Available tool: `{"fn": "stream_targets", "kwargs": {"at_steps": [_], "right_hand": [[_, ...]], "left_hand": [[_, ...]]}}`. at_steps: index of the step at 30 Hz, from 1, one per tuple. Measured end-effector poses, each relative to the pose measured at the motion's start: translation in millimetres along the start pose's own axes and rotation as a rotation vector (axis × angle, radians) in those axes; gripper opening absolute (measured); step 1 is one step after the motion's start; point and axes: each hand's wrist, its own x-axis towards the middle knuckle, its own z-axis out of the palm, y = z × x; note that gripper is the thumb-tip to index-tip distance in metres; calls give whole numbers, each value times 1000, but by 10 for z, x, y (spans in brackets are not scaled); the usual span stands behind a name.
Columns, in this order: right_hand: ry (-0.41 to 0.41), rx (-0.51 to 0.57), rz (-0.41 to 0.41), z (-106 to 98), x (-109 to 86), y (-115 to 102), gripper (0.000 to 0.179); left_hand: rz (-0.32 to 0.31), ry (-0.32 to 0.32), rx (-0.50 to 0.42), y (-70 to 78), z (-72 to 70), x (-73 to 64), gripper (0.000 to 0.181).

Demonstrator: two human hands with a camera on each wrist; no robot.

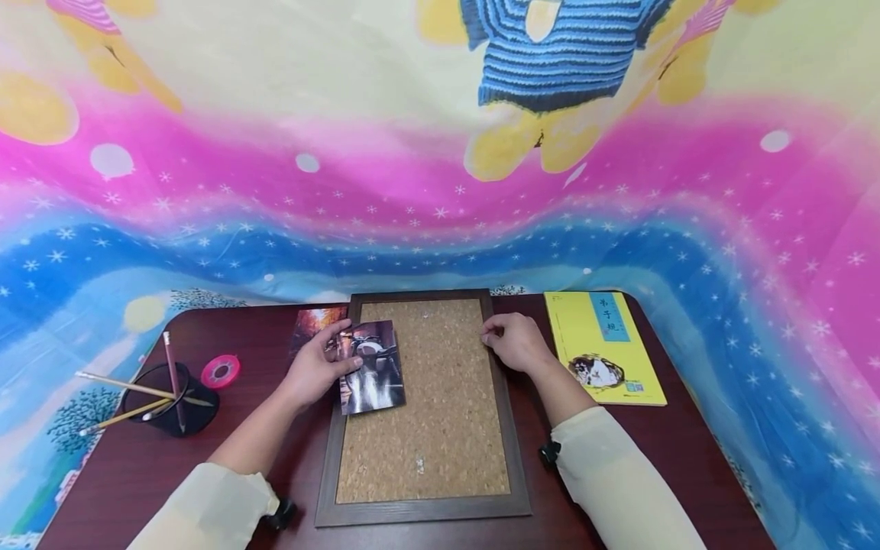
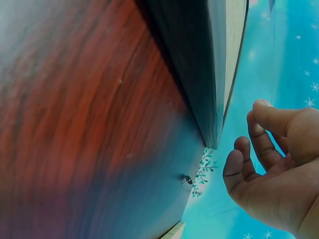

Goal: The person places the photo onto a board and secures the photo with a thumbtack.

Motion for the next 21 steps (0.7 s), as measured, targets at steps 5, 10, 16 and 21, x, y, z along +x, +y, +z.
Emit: {"fn": "stream_targets", "kwargs": {"at_steps": [5,10,16,21], "right_hand": [[-2,14,5,29,41,-37,13],[7,22,-1,71,92,-56,13],[8,53,9,103,144,-85,13],[6,66,7,117,196,-124,13]], "left_hand": [[-12,-39,-17,46,42,49,83],[-32,-66,-42,60,74,109,84],[-41,-68,-41,75,127,189,84],[-61,-67,-1,115,174,257,82]]}}
